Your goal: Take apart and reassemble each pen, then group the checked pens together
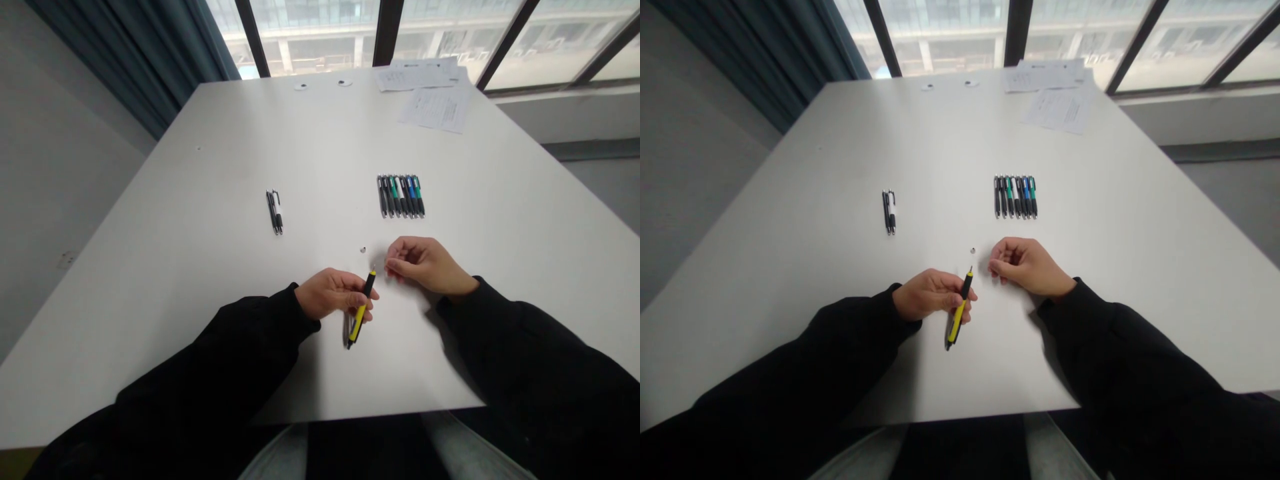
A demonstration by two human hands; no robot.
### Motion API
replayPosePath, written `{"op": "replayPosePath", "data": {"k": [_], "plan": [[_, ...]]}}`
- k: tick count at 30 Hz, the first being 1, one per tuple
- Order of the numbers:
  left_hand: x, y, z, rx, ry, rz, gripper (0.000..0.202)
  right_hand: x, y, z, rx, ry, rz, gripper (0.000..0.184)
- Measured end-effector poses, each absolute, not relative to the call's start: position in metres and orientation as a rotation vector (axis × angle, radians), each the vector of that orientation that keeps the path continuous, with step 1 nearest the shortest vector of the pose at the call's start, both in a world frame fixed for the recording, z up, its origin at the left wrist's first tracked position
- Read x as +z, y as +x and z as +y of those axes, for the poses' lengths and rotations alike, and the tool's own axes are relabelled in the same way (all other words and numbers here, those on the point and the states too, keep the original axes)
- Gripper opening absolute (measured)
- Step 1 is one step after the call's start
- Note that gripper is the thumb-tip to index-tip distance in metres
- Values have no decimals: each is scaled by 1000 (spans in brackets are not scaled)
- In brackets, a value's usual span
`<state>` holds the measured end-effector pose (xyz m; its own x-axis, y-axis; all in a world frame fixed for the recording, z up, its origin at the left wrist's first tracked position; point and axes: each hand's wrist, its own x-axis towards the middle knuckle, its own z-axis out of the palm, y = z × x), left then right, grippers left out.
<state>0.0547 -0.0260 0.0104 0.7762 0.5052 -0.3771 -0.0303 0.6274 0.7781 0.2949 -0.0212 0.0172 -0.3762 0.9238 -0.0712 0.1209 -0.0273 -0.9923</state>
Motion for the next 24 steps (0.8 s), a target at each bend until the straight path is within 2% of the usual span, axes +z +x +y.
{"op": "replayPosePath", "data": {"k": [7,24], "plan": [[11,56,-29,289,878,643,40,14,296,-21,1752,-962,-1195,21],[15,55,-29,269,939,654,40,13,295,-21,1788,-932,-1203,19]]}}
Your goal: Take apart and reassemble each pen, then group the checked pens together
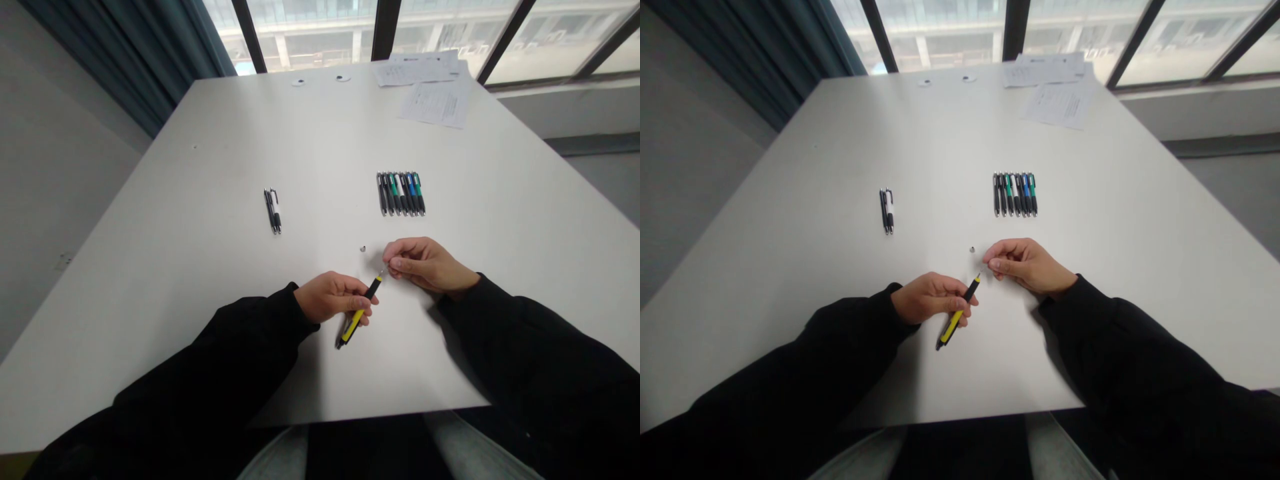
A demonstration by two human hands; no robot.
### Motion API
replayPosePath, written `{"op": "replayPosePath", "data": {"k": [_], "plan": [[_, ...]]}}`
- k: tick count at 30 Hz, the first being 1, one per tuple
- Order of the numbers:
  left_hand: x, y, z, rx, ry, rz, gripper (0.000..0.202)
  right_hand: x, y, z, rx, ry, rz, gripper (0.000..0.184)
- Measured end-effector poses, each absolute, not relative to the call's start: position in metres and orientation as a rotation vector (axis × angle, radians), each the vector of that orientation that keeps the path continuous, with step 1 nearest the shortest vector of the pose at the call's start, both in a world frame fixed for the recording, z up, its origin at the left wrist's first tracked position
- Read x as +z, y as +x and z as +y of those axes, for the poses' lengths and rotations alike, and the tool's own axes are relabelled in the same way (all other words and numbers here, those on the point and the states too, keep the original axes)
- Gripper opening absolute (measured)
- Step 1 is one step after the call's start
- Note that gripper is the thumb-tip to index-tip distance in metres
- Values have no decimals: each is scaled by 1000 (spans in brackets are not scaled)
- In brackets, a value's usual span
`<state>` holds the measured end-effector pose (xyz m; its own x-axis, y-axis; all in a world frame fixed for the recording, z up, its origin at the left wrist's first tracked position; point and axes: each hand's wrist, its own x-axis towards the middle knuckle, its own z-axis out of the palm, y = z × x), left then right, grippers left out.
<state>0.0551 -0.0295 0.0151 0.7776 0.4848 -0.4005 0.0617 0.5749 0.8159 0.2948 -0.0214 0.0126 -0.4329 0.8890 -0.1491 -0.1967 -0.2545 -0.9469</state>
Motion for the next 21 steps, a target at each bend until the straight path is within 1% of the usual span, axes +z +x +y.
{"op": "replayPosePath", "data": {"k": [12,21], "plan": [[15,56,-29,271,952,649,40,10,297,-21,1802,-918,-1247,17],[12,56,-29,268,958,650,41,4,301,-19,1746,-960,-1394,21]]}}
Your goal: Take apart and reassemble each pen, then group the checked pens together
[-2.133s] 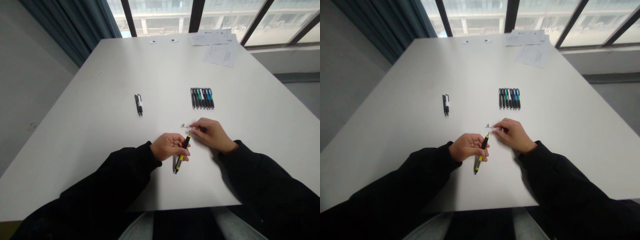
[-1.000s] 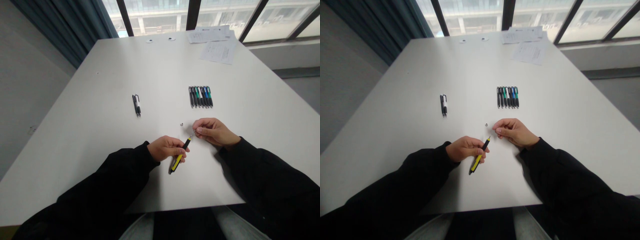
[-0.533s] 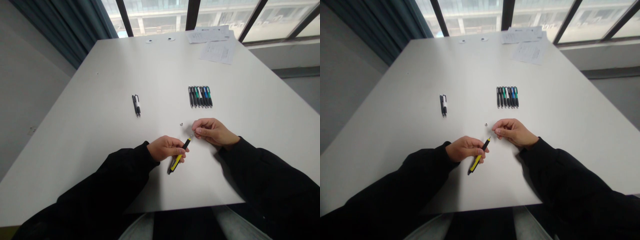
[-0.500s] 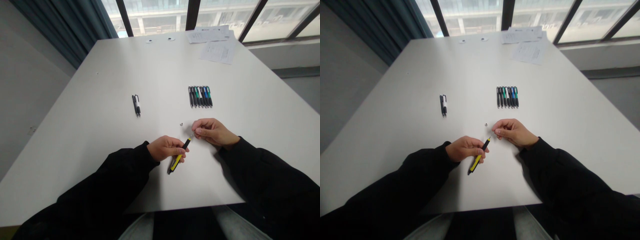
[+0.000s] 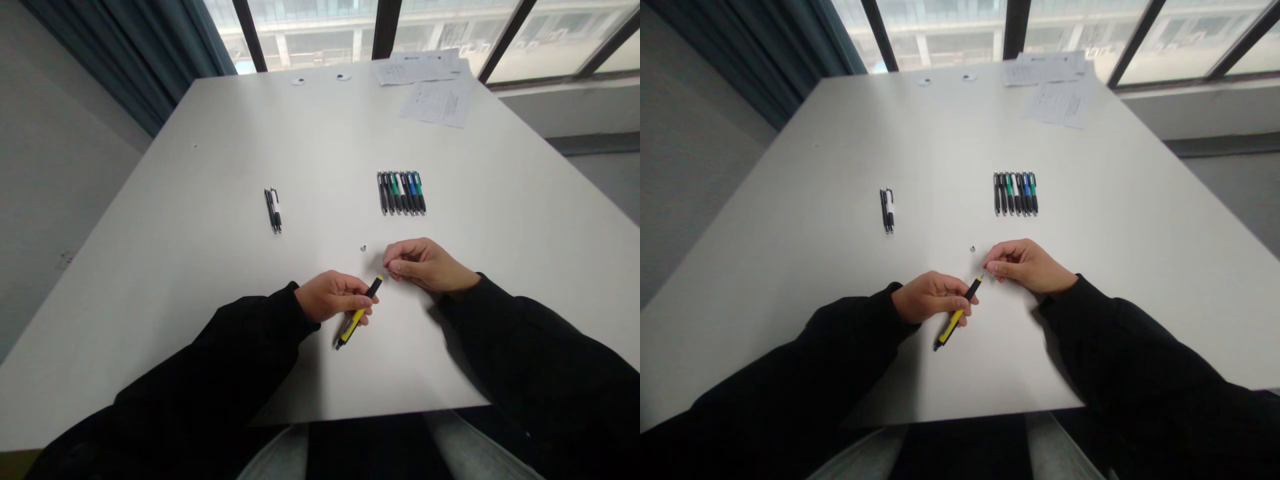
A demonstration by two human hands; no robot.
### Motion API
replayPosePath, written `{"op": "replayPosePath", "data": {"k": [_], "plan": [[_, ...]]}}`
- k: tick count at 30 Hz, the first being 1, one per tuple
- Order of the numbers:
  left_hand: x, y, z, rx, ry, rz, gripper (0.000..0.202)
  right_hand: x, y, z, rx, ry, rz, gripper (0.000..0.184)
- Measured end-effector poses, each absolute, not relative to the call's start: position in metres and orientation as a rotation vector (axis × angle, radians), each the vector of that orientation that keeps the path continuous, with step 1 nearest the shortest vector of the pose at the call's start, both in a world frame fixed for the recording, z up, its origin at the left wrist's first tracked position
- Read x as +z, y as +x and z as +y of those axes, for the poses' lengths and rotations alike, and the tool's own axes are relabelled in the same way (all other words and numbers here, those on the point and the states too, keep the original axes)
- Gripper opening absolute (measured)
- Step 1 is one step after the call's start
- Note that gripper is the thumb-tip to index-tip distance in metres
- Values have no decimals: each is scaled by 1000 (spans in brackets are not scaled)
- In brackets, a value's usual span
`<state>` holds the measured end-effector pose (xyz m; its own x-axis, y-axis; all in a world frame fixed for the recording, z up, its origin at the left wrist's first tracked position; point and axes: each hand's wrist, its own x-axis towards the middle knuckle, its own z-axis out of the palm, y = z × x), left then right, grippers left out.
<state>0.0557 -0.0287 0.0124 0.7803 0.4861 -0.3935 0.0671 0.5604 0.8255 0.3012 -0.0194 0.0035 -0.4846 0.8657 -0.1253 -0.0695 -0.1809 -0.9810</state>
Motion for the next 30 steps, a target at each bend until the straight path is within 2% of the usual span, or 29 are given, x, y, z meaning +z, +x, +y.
{"op": "replayPosePath", "data": {"k": [10,15,21,26,30], "plan": [[14,56,-29,264,965,646,38,23,294,-20,1641,-1002,-1659,23],[15,57,-28,267,950,626,36,20,294,-22,1622,-950,-1709,33],[14,58,-29,273,931,637,39,18,286,-18,992,-1036,-1904,37],[14,60,-28,275,936,631,40,15,275,-12,788,-1041,-2133,44],[14,59,-28,279,922,633,39,8,269,-8,654,-1067,-2196,23]]}}
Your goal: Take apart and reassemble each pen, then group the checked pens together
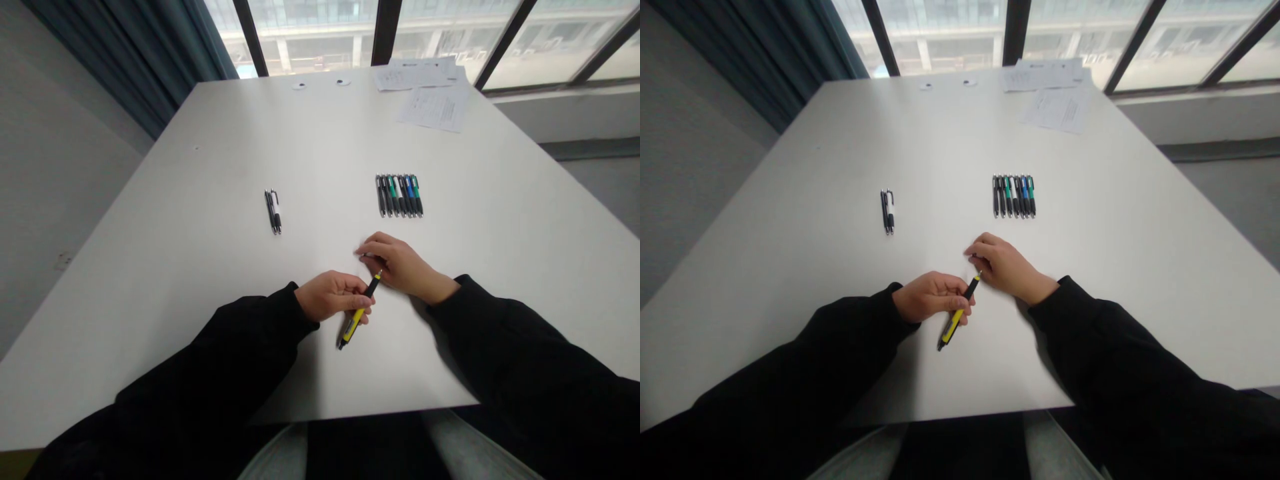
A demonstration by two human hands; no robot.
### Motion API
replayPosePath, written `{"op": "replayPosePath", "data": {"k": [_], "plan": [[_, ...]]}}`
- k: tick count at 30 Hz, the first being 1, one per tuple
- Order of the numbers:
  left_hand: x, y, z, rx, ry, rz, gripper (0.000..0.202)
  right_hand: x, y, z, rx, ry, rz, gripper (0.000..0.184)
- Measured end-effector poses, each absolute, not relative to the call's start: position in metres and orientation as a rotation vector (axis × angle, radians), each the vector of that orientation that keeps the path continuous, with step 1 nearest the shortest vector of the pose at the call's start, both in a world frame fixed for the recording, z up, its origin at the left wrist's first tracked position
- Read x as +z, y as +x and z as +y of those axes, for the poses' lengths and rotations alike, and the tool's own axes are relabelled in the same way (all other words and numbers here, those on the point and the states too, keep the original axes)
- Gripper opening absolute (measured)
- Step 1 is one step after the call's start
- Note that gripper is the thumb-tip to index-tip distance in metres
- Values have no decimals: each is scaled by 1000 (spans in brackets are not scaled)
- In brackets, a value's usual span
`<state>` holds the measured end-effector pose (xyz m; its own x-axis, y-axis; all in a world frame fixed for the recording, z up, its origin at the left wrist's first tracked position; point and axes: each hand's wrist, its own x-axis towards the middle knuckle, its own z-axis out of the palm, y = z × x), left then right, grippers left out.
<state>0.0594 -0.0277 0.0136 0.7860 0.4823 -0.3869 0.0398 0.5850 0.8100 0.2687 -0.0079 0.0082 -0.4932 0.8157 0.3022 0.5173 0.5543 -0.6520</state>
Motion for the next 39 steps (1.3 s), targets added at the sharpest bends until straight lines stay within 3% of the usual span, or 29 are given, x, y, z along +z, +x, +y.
{"op": "replayPosePath", "data": {"k": [4,8,11,39], "plan": [[13,57,-28,291,901,641,39,11,275,-7,930,-1087,-2020,13],[13,56,-28,282,902,655,41,14,292,-10,1471,-1045,-1628,21],[14,55,-29,258,906,671,42,14,298,-13,1617,-985,-1531,22],[16,53,-27,216,1064,641,42,26,292,-18,1650,-917,-1642,20]]}}
